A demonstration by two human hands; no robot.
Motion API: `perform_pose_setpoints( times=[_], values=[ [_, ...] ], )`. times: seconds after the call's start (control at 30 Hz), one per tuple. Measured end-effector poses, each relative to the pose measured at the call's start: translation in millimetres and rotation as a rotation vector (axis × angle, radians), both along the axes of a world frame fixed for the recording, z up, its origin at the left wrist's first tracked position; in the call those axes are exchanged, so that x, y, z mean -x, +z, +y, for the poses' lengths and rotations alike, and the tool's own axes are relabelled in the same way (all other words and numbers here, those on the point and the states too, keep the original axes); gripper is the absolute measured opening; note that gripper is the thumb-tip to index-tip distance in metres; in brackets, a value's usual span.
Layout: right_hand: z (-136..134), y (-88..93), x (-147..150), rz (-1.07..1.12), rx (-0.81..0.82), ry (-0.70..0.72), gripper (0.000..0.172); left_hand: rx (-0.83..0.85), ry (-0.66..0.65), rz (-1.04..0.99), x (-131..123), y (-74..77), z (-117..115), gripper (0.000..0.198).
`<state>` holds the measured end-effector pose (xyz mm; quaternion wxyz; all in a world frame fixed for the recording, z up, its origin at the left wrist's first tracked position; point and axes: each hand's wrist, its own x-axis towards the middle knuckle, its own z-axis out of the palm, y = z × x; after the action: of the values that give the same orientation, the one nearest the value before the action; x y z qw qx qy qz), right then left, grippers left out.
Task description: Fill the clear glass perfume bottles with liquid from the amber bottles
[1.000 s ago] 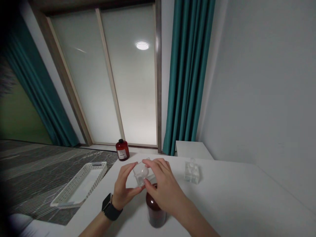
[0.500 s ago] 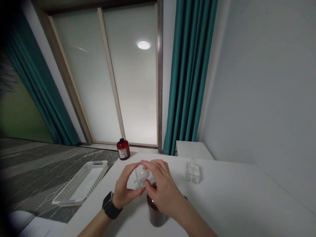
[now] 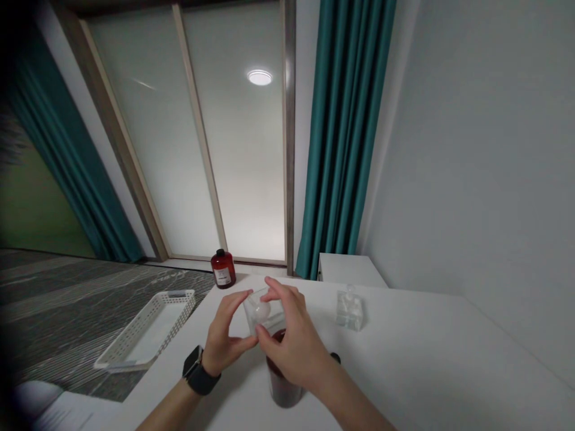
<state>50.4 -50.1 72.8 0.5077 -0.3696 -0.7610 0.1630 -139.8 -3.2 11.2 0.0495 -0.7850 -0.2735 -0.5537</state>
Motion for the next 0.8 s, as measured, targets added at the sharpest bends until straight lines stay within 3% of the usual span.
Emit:
perform_pose_setpoints(
  times=[0.27, 0.8],
  values=[
    [2.5, -5.6, -2.1, -0.023, -0.027, 0.081, 0.082, -0.022, -0.034, 0.017, -1.1, -1.9, -0.6, 0.064],
    [6.6, -5.4, -5.4, -0.075, -0.147, 0.04, 0.079, -0.024, -0.011, -0.008, -2.1, 1.7, -1.7, 0.063]
  ],
)
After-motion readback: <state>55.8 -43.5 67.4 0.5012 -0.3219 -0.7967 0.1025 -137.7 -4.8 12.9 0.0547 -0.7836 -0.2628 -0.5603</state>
